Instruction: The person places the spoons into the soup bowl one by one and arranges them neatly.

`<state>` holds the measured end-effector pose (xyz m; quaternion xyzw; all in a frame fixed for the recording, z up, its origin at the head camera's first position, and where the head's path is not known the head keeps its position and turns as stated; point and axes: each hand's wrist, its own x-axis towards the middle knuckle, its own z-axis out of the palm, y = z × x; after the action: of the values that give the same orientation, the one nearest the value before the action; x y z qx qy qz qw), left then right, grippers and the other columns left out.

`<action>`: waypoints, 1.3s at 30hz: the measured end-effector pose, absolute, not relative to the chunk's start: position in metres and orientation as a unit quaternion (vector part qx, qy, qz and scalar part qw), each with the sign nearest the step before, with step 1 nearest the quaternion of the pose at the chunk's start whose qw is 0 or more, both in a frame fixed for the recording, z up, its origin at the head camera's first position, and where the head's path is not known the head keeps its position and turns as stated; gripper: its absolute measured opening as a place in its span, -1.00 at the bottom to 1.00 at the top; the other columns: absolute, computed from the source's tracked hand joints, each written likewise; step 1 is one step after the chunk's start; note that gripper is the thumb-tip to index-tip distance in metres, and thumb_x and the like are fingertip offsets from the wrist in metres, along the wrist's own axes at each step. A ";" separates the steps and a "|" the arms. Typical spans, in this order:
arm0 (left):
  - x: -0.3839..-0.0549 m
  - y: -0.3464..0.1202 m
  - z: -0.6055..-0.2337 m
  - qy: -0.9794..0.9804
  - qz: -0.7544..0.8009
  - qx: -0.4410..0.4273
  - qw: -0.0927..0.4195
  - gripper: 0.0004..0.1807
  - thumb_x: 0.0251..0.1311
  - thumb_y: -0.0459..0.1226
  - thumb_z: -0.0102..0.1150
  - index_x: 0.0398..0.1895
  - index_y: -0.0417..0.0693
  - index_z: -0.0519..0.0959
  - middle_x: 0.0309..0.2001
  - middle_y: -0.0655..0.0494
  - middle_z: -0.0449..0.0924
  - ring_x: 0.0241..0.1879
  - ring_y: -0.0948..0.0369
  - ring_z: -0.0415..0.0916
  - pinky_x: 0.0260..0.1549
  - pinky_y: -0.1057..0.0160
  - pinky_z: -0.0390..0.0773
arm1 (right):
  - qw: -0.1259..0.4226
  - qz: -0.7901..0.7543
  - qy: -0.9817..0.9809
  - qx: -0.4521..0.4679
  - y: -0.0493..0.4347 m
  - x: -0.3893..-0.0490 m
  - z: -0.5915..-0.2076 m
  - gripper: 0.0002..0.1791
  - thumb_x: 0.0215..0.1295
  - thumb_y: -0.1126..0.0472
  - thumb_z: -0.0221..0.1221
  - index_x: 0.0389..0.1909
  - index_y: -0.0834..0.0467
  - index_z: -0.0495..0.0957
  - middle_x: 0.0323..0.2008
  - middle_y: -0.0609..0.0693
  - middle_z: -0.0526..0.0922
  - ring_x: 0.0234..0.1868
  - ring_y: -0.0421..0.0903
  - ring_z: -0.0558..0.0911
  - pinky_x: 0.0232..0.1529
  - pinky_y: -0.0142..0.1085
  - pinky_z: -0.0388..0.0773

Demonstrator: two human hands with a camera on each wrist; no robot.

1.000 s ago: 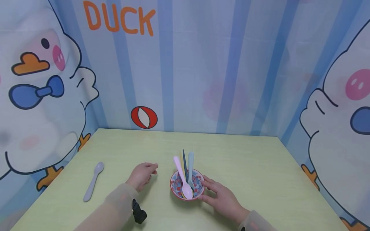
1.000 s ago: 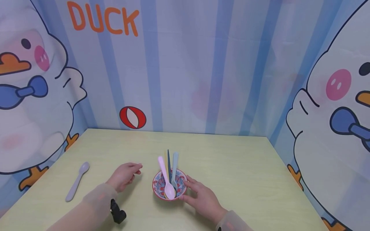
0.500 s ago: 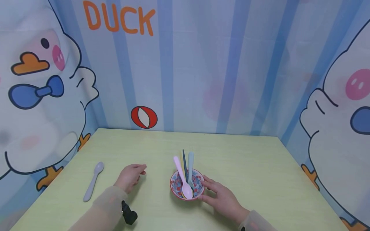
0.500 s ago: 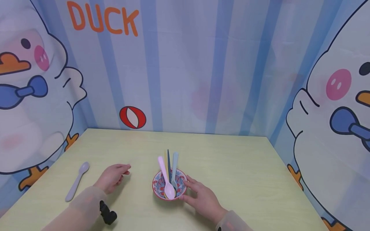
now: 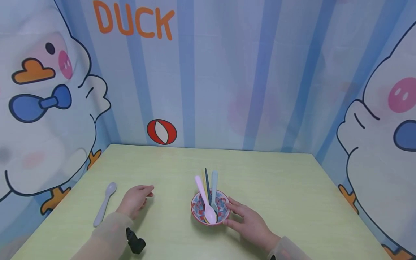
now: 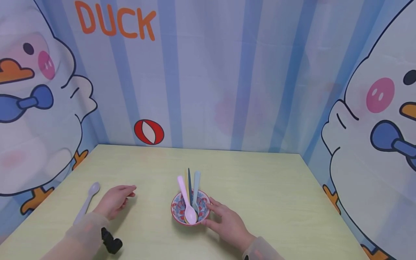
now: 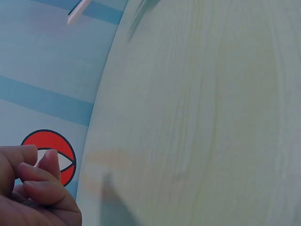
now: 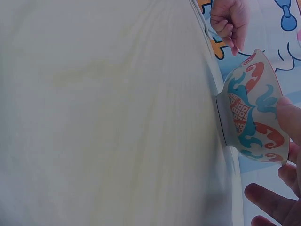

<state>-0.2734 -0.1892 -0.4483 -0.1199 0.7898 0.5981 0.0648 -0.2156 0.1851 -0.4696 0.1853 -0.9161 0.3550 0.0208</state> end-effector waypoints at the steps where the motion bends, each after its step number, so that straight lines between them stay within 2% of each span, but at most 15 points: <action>1: -0.273 -0.191 -0.448 0.791 0.596 -0.122 0.065 -0.50 0.41 -0.10 -0.02 0.23 -0.30 0.37 -0.07 -0.09 0.50 -0.53 0.25 0.22 -0.57 0.36 0.25 | 0.021 0.355 -0.916 0.185 0.185 -0.216 -0.470 -0.26 0.12 -0.29 0.22 0.26 0.02 0.47 0.36 -0.12 0.33 0.28 0.08 0.41 0.21 0.11 0.31; 6: -0.272 -0.201 -0.449 0.799 0.583 -0.129 0.066 -0.47 0.42 -0.08 -0.04 0.25 -0.30 0.35 -0.05 -0.10 0.50 -0.51 0.23 0.24 -0.57 0.33 0.25 | 0.018 0.362 -0.913 0.186 0.185 -0.216 -0.470 -0.26 0.13 -0.29 0.23 0.26 0.04 0.47 0.37 -0.10 0.32 0.25 0.07 0.44 0.21 0.11 0.31; 13: -0.271 -0.215 -0.448 0.808 0.570 -0.136 0.055 -0.47 0.43 -0.09 -0.06 0.24 -0.35 0.34 -0.07 -0.12 0.49 -0.47 0.18 0.26 -0.46 0.28 0.32 | 0.010 0.363 -0.913 0.185 0.185 -0.216 -0.471 -0.25 0.12 -0.30 0.22 0.27 0.02 0.46 0.37 -0.12 0.31 0.25 0.06 0.45 0.22 0.10 0.31; 19: -0.267 -0.229 -0.442 0.817 0.560 -0.125 0.049 -0.45 0.44 -0.12 -0.09 0.26 -0.41 0.30 -0.06 -0.16 0.48 -0.58 0.22 0.19 -0.54 0.30 0.29 | 0.010 0.364 -0.912 0.187 0.186 -0.216 -0.472 -0.24 0.11 -0.32 0.21 0.27 0.02 0.46 0.38 -0.12 0.30 0.22 0.04 0.48 0.20 0.09 0.33; 26: -0.264 -0.253 -0.442 0.835 0.532 -0.137 0.036 -0.42 0.44 -0.06 -0.10 0.24 -0.41 0.34 -0.07 -0.16 0.49 -0.54 0.21 0.23 -0.48 0.26 0.32 | 0.011 0.358 -0.915 0.187 0.186 -0.217 -0.472 -0.22 0.11 -0.33 0.20 0.28 0.02 0.45 0.38 -0.13 0.30 0.21 0.03 0.49 0.20 0.09 0.34; 29: -0.261 -0.263 -0.441 0.836 0.529 -0.145 0.031 -0.41 0.44 -0.04 -0.12 0.23 -0.41 0.32 -0.06 -0.16 0.47 -0.50 0.20 0.25 -0.46 0.25 0.32 | 0.013 0.357 -0.915 0.187 0.186 -0.217 -0.472 -0.23 0.12 -0.32 0.21 0.28 0.03 0.45 0.38 -0.13 0.30 0.21 0.03 0.49 0.19 0.09 0.34; 36: -0.255 -0.280 -0.441 0.835 0.518 -0.184 0.027 -0.33 0.43 0.01 -0.14 0.28 -0.45 0.24 0.03 -0.23 0.43 -0.18 0.05 0.29 -0.28 0.18 0.37 | 0.018 0.358 -0.914 0.188 0.186 -0.216 -0.471 -0.25 0.13 -0.29 0.23 0.27 0.04 0.46 0.37 -0.12 0.32 0.21 0.03 0.50 0.20 0.08 0.34; 39: -0.254 -0.285 -0.442 0.836 0.508 -0.207 0.034 -0.32 0.42 0.02 -0.14 0.28 -0.43 0.25 0.09 -0.28 0.40 -0.10 -0.03 0.29 -0.22 0.11 0.37 | 0.012 0.359 -0.915 0.185 0.185 -0.216 -0.471 -0.25 0.13 -0.29 0.23 0.28 0.03 0.45 0.38 -0.13 0.30 0.19 0.03 0.51 0.20 0.08 0.34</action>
<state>-0.2539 -0.2845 -0.4421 -0.2067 0.8357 0.5077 0.0344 -0.2162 0.1854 -0.4709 0.1851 -0.9145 0.3595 0.0120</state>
